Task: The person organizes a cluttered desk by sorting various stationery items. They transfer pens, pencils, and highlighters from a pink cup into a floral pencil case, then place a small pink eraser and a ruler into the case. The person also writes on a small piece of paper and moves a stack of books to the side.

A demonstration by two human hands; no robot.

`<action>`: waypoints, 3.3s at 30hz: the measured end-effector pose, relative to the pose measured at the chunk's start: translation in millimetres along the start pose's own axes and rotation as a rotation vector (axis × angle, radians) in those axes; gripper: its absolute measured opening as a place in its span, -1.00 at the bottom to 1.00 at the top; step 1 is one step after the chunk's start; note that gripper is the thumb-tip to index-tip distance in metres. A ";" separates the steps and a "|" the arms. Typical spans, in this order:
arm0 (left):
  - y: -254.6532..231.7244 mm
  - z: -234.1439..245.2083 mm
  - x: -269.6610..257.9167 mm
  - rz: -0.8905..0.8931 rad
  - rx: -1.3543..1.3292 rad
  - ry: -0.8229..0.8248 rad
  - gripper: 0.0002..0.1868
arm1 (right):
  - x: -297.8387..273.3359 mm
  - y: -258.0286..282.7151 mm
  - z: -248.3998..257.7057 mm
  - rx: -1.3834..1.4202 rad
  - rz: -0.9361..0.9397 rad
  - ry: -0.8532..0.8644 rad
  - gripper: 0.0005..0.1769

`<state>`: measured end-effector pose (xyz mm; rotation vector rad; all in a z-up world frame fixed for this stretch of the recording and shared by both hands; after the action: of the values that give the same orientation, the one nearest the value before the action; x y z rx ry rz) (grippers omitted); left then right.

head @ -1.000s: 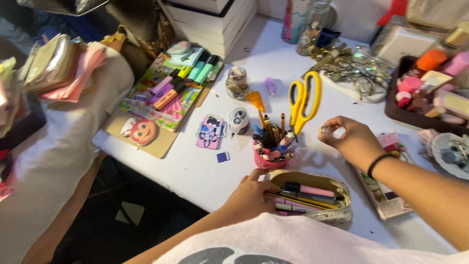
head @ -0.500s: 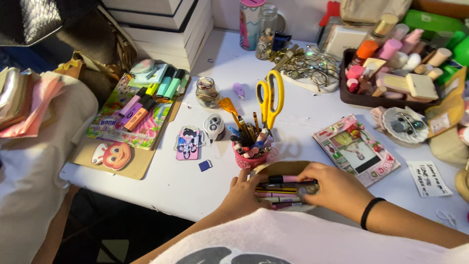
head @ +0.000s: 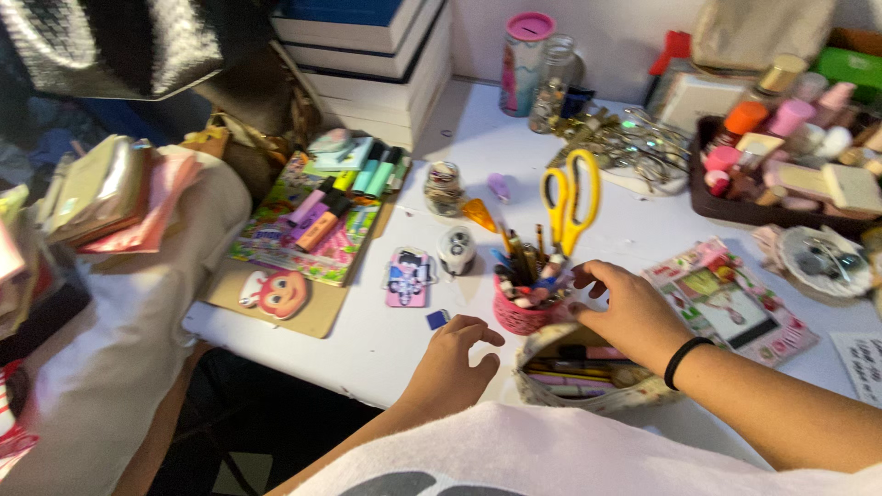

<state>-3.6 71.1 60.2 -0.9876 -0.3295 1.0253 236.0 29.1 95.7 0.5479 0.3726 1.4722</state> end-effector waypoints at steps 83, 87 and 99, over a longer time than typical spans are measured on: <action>-18.3 -50.3 -30.2 0.228 -0.151 0.002 -0.66 | -78.5 -31.1 -5.6 0.182 -0.182 0.186 -0.77; -12.7 -56.9 -39.3 0.310 -0.176 -0.070 -0.52 | -98.4 -56.9 30.8 0.091 -0.016 -0.090 -0.74; 22.6 -78.7 -21.5 0.477 -0.098 -0.131 -0.72 | -130.6 -109.5 17.1 0.380 -0.180 0.000 -0.63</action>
<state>23.5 14.9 3.0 -1.1174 -0.2577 1.5230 326.3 -103.8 36.5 0.7953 0.6917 1.2326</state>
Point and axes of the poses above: each hand's wrist, its own x-axis towards the middle knuckle, its own z-axis out of the back of the hand, y = z × x, the point moved 7 cm from there along x, towards the middle knuckle, and after that the axes turned 15 degrees about z, right-handed, at the moved point
